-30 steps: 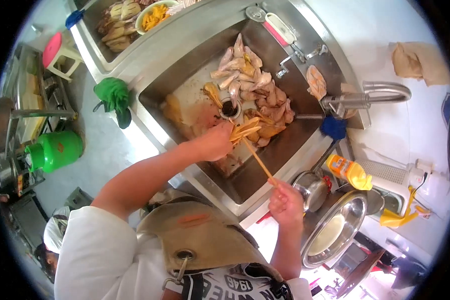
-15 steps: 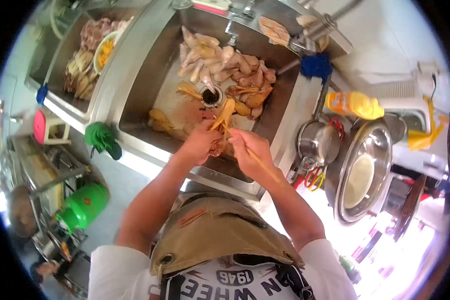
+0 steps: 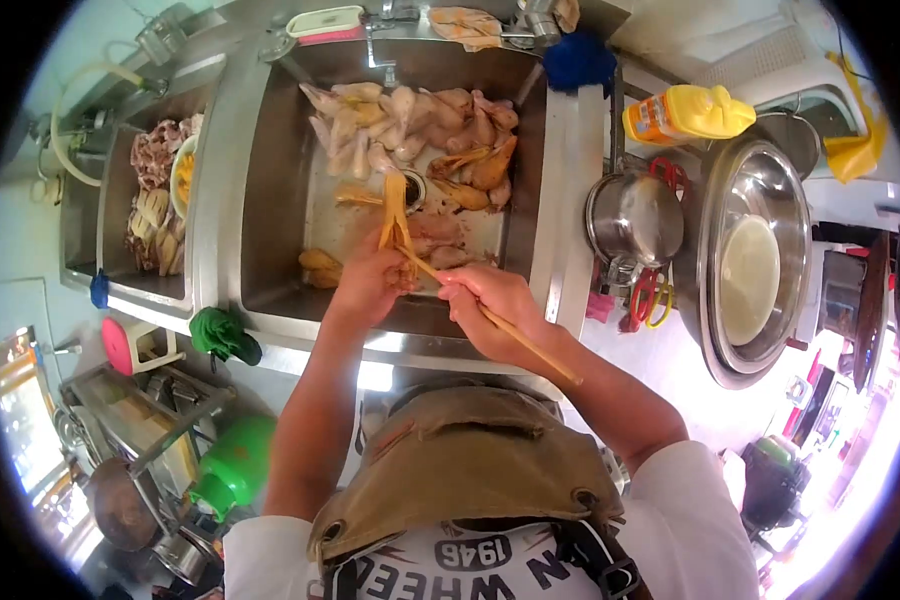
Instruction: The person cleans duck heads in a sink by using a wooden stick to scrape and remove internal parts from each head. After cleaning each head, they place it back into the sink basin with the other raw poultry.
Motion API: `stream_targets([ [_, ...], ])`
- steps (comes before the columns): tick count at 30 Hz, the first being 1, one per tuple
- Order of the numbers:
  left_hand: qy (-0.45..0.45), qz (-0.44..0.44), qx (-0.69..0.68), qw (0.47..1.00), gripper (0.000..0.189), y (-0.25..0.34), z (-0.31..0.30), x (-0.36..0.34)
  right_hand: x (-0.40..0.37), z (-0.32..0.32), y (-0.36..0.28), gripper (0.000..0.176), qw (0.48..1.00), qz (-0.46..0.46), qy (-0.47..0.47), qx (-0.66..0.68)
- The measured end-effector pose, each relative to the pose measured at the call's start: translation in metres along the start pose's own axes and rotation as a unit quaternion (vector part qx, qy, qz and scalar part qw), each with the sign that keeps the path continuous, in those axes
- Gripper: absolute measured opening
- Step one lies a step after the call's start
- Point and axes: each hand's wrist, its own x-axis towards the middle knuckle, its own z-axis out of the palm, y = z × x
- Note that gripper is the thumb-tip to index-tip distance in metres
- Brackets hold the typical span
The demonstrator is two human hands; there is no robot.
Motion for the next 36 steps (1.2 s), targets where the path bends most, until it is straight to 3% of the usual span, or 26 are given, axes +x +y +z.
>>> stream_targets([
  [3,0.005,0.002,0.007,1.000,0.035,0.002,0.008,-0.003,0.003,-0.007,-0.003,0.015,1.000,-0.001,-0.024,0.008],
  [7,0.008,0.010,0.065,0.998,0.032,0.006,0.025,-0.010,0.009,-0.002,0.017,0.017,0.990,-0.104,-0.037,-0.092],
  [8,-0.022,0.097,0.255,0.962,0.030,-0.001,0.017,-0.003,0.012,0.001,0.021,0.019,0.982,-0.119,-0.055,-0.135],
  [9,-0.047,0.180,0.432,0.882,0.027,-0.016,0.000,0.008,0.014,0.003,0.027,0.021,0.972,-0.135,-0.076,-0.177],
  [11,-0.058,0.182,0.476,0.859,0.022,-0.024,-0.003,0.013,0.024,0.006,0.053,0.024,0.970,-0.110,-0.073,-0.204],
  [13,-0.033,0.030,0.204,0.978,0.017,-0.026,0.013,0.007,0.035,0.008,0.056,0.023,0.974,-0.114,-0.070,-0.185],
  [16,0.022,0.008,0.064,0.998,0.014,-0.029,-0.006,0.022,0.035,0.013,0.033,0.020,0.987,-0.083,-0.052,-0.127],
  [19,0.096,0.013,0.127,0.987,0.021,-0.017,0.007,0.012,0.036,0.025,0.058,0.019,0.996,-0.027,-0.034,-0.072],
  [20,0.083,0.027,0.120,0.989,0.026,-0.031,-0.001,0.019,0.035,0.026,0.063,0.019,0.998,0.003,-0.024,-0.064],
  [22,0.058,0.063,0.106,0.991,0.035,-0.052,-0.019,0.040,0.038,0.029,0.061,0.020,0.992,-0.029,-0.028,-0.122],
  [24,0.096,0.051,0.138,0.984,0.044,-0.049,-0.020,0.038,0.033,0.038,0.062,0.021,0.987,-0.078,-0.014,-0.138],
  [25,0.115,0.043,0.153,0.981,0.048,-0.047,-0.017,0.036,0.031,0.039,0.060,0.021,0.989,-0.054,-0.033,-0.136],
  [30,0.125,0.105,0.044,0.986,0.047,-0.091,-0.039,0.075,0.042,0.040,0.058,0.022,0.992,-0.013,-0.066,-0.108],
  [34,0.175,0.014,0.111,0.978,0.040,-0.052,-0.035,0.054,0.034,0.037,0.047,0.022,0.988,0.073,-0.098,-0.093],
  [36,0.129,-0.024,0.078,0.988,0.039,-0.033,-0.032,0.039,0.033,0.039,0.059,0.022,0.988,0.106,-0.099,-0.053],
])
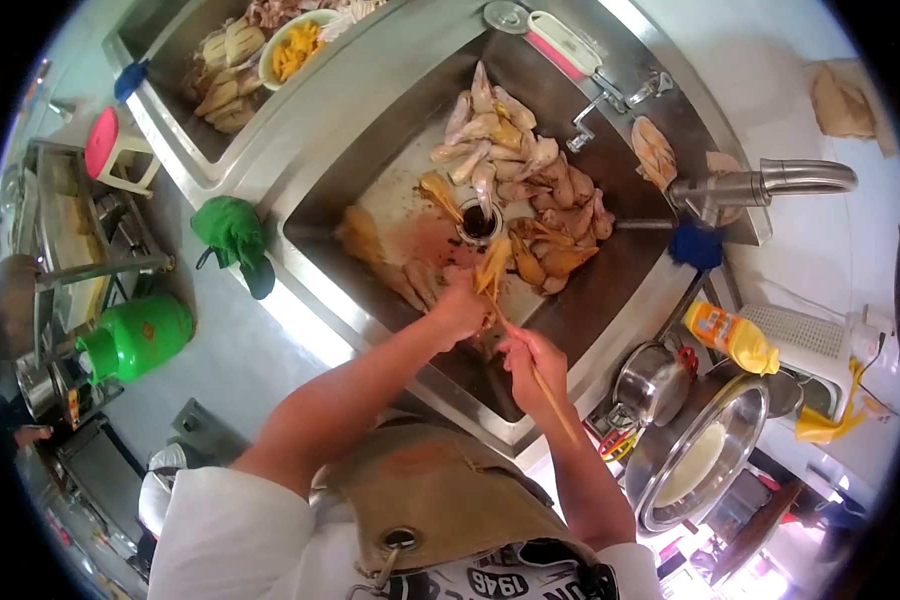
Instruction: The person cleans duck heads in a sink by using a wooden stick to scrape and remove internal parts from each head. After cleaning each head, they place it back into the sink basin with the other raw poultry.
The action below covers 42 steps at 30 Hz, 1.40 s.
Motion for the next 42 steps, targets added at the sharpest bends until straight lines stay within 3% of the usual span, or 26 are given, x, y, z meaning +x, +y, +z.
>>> stream_targets([
  [4,-0.073,-0.014,-0.153,0.985,0.042,0.003,-0.010,-0.008,0.010,-0.007,0.003,0.023,0.996,0.067,0.017,0.054],
  [6,-0.103,0.006,-0.093,0.990,0.045,0.010,-0.024,-0.013,0.010,-0.011,-0.019,0.023,0.995,0.079,0.002,0.066],
  [7,-0.105,0.007,-0.134,0.985,0.046,0.007,-0.027,-0.012,0.008,-0.014,-0.029,0.023,0.995,0.086,-0.016,0.054],
  [10,-0.144,0.015,-0.174,0.974,0.048,0.006,-0.033,-0.009,0.003,-0.017,-0.041,0.022,0.999,0.042,-0.030,0.012],
  [14,-0.159,0.029,-0.179,0.970,0.048,0.006,-0.028,-0.016,-0.001,-0.023,-0.051,0.018,0.992,-0.113,-0.036,-0.044],
  [17,-0.145,0.028,-0.080,0.986,0.056,0.017,-0.020,-0.037,-0.005,-0.022,-0.054,0.019,0.981,-0.158,-0.048,-0.104],
  [20,-0.160,0.021,-0.148,0.976,0.038,0.016,-0.007,-0.045,0.002,-0.009,-0.023,0.023,0.971,-0.193,-0.035,-0.137],
  [23,-0.170,0.020,0.040,0.984,0.034,0.023,-0.002,-0.052,0.006,-0.002,-0.007,0.022,0.966,-0.209,0.000,-0.153],
  [25,-0.132,0.122,0.094,0.979,0.032,-0.009,-0.020,-0.026,0.000,-0.003,-0.032,0.021,0.967,-0.215,0.003,-0.136],
  [28,-0.178,0.226,0.145,0.947,0.030,-0.018,-0.035,-0.021,-0.006,-0.003,-0.036,0.018,0.980,-0.159,-0.040,-0.111],
  [30,-0.191,0.172,0.094,0.962,0.028,-0.015,-0.027,-0.021,0.002,0.002,-0.021,0.018,0.984,-0.151,0.000,-0.096],
  [32,-0.124,0.009,-0.036,0.992,0.027,0.010,-0.009,-0.040,0.008,0.004,-0.020,0.018,0.980,-0.180,0.020,-0.086],
  [34,-0.132,0.105,0.052,0.984,0.026,0.004,-0.021,-0.033,-0.001,0.004,-0.029,0.018,0.969,-0.230,0.026,-0.082],
  [36,-0.137,0.109,0.076,0.982,0.025,-0.001,-0.020,-0.033,0.005,0.009,-0.014,0.019,0.982,-0.172,0.035,-0.074],
  [38,-0.125,0.031,0.037,0.991,0.024,0.025,0.002,-0.056,0.007,0.006,-0.016,0.016,0.989,-0.131,0.017,-0.073],
  [40,-0.131,0.172,0.165,0.962,0.022,-0.004,-0.033,-0.022,-0.010,0.002,-0.041,0.011,0.992,-0.099,-0.030,-0.077],
  [42,-0.154,0.228,0.203,0.940,0.022,-0.007,-0.036,-0.008,-0.007,0.009,-0.028,0.008,0.988,-0.140,0.018,-0.061],
])
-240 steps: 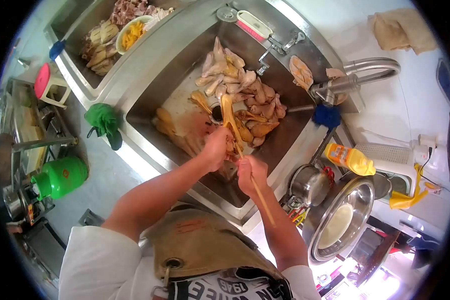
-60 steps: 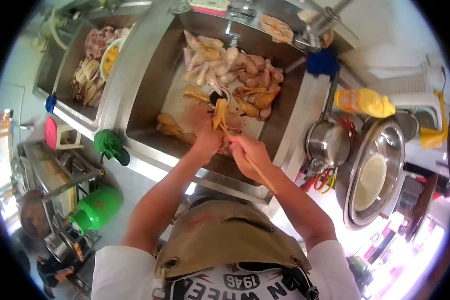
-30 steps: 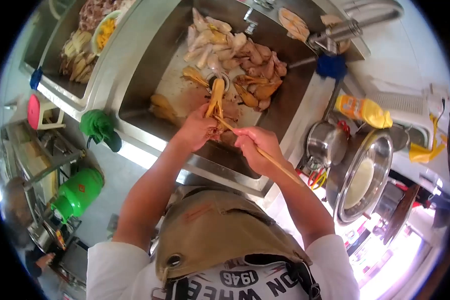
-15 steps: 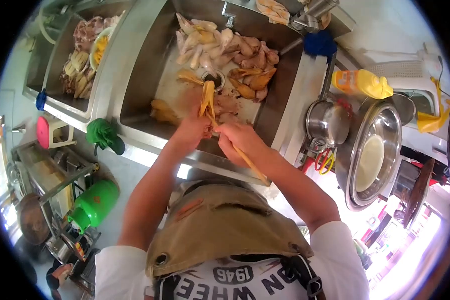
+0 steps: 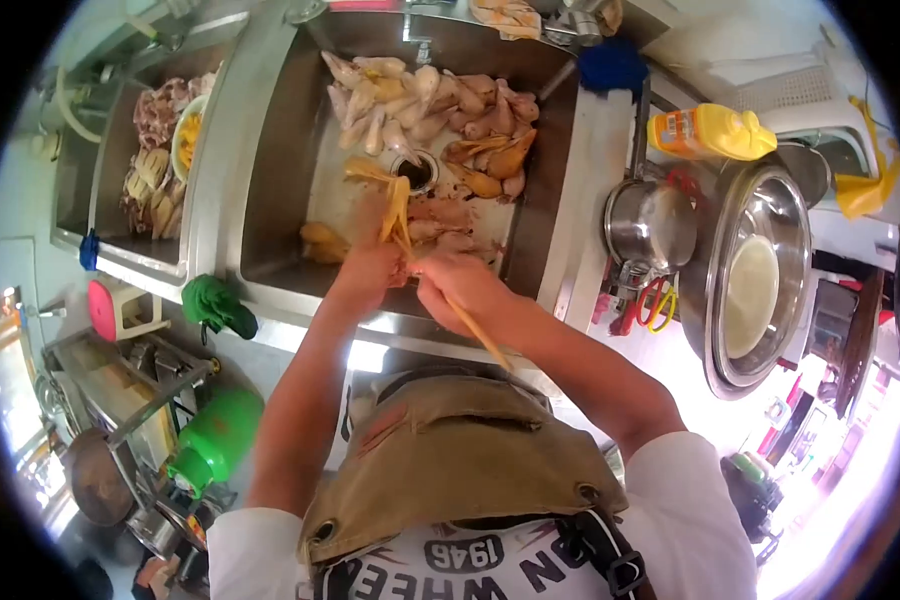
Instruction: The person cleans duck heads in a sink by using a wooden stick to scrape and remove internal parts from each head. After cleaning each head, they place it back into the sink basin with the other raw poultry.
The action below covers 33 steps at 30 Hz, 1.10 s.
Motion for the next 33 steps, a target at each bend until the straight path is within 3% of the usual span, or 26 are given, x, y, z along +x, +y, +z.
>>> stream_targets([
  [4,-0.003,-0.044,-0.045,0.998,0.035,0.038,0.021,-0.004,0.017,0.002,0.027,0.006,0.997,-0.004,0.073,0.001],
  [7,0.044,0.007,0.012,0.999,0.041,0.001,-0.001,0.001,-0.001,-0.010,0.003,0.009,0.998,-0.001,0.056,0.015],
  [9,0.078,-0.054,-0.073,0.993,0.043,0.003,-0.012,-0.003,-0.010,-0.013,-0.006,0.017,0.998,-0.028,0.048,0.021],
  [12,0.121,-0.147,-0.183,0.965,0.047,0.041,0.003,-0.003,-0.016,-0.013,-0.013,0.020,0.997,0.011,0.029,0.072],
  [15,0.101,-0.150,-0.217,0.959,0.046,0.038,0.005,-0.005,-0.013,-0.013,-0.013,0.020,0.995,-0.023,0.069,0.062],
  [18,0.112,-0.147,-0.217,0.959,0.044,0.046,0.010,-0.008,-0.013,-0.015,-0.010,0.021,0.998,-0.014,0.046,0.043],
  [21,0.111,-0.106,-0.181,0.972,0.031,0.053,0.017,-0.009,-0.008,-0.023,-0.016,0.018,0.999,0.005,-0.034,-0.003],
  [23,0.106,-0.106,-0.224,0.963,0.021,0.029,0.008,-0.010,-0.004,-0.025,-0.021,0.016,0.998,-0.030,-0.051,-0.029],
  [27,0.195,-0.238,-0.236,0.922,0.010,0.030,0.011,-0.005,0.006,-0.023,-0.032,0.019,0.974,-0.030,-0.175,-0.140],
  [30,0.241,-0.272,-0.292,0.885,0.011,0.054,0.030,-0.006,0.006,-0.018,-0.030,0.022,0.979,-0.094,-0.127,-0.126],
  [33,0.222,-0.291,-0.274,0.889,0.011,0.047,0.027,-0.007,0.006,-0.017,-0.024,0.022,0.972,-0.140,-0.115,-0.151],
])
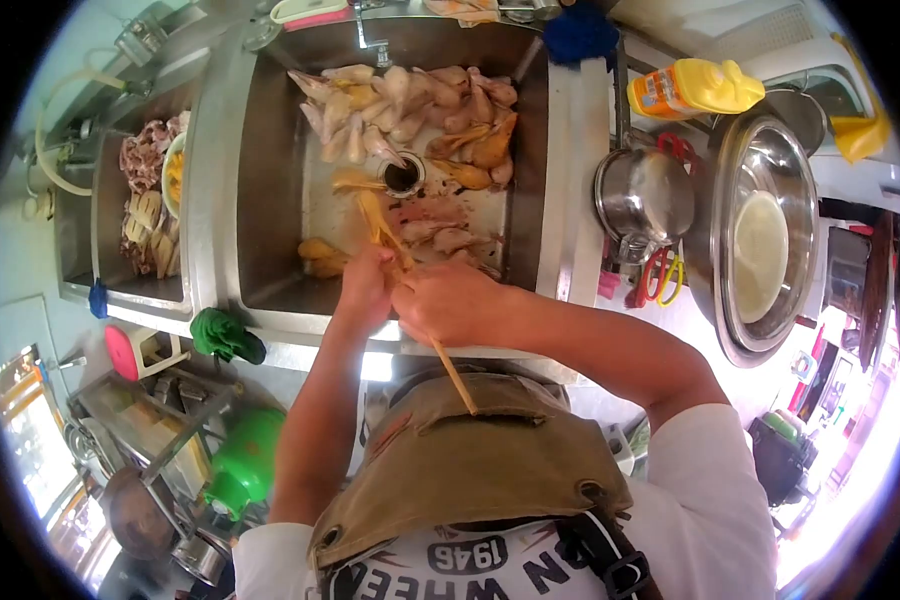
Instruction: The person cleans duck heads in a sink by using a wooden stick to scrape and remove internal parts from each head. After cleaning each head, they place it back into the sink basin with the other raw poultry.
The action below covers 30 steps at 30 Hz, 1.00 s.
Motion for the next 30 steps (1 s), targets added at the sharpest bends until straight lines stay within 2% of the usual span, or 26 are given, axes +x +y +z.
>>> stream_targets([
  [3,-0.023,0.009,0.002,1.000,0.013,-0.005,-0.004,0.003,-0.003,0.012,0.013,0.020,1.000,-0.018,0.005,-0.003],
  [6,-0.071,0.085,0.118,0.987,0.015,-0.029,-0.028,0.036,-0.003,0.018,0.017,0.018,0.998,-0.047,-0.001,-0.048],
  [8,-0.074,0.083,0.213,0.971,0.016,-0.023,-0.018,0.027,-0.004,0.029,0.029,0.016,0.993,-0.104,-0.011,-0.047],
  [9,-0.090,0.112,0.216,0.966,0.017,-0.026,-0.020,0.026,-0.005,0.032,0.035,0.015,0.990,-0.134,-0.017,-0.045],
  [11,-0.120,0.169,0.220,0.953,0.020,-0.031,-0.023,0.025,-0.008,0.032,0.037,0.011,0.995,-0.099,0.007,-0.029],
  [12,-0.099,0.123,0.206,0.966,0.020,-0.017,-0.011,0.007,-0.009,0.033,0.037,0.009,0.997,-0.077,0.021,-0.022],
  [15,-0.133,0.069,0.152,0.977,0.021,-0.006,-0.012,-0.004,-0.008,0.042,0.038,0.009,0.980,0.085,0.166,0.074],
  [16,-0.152,0.070,0.121,0.978,0.021,-0.005,-0.015,-0.010,-0.006,0.039,0.037,0.018,0.904,0.306,0.133,0.266],
  [17,-0.171,0.108,0.146,0.968,0.020,-0.006,-0.021,-0.009,-0.005,0.031,0.039,0.021,0.837,0.353,0.161,0.385],
  [18,-0.188,0.147,0.169,0.956,0.018,-0.006,-0.027,-0.007,-0.001,0.018,0.040,0.021,0.808,0.366,0.155,0.435],
  [19,-0.204,0.218,0.245,0.922,0.017,-0.007,-0.039,-0.002,0.000,0.009,0.041,0.021,0.774,0.381,0.148,0.484],
  [21,-0.194,0.228,0.253,0.920,0.016,-0.014,-0.043,0.001,0.006,0.000,0.040,0.022,0.782,0.378,0.126,0.478],
  [22,-0.168,0.168,0.190,0.953,0.016,-0.004,-0.033,-0.012,0.007,-0.005,0.037,0.022,0.787,0.375,0.119,0.475],
  [23,-0.141,0.105,0.126,0.976,0.017,0.003,-0.026,-0.020,0.007,-0.008,0.030,0.022,0.821,0.362,0.109,0.429],
  [25,-0.151,0.103,0.141,0.973,0.020,0.007,-0.023,-0.022,0.011,-0.013,0.013,0.022,0.878,0.333,0.089,0.332],
  [26,-0.155,0.102,0.149,0.971,0.021,0.008,-0.023,-0.022,0.011,-0.019,0.004,0.015,0.920,0.272,0.069,0.273],
  [28,-0.186,0.207,0.214,0.936,0.022,-0.003,-0.028,-0.004,0.003,-0.011,0.003,0.013,0.974,0.136,0.060,0.170],
  [29,-0.192,0.201,0.196,0.940,0.023,-0.008,-0.033,0.001,-0.002,-0.009,0.002,0.014,0.990,0.066,0.054,0.115],
  [30,-0.198,0.194,0.178,0.944,0.024,-0.006,-0.031,-0.002,-0.001,-0.017,-0.007,0.016,0.992,0.063,0.035,0.099],
])
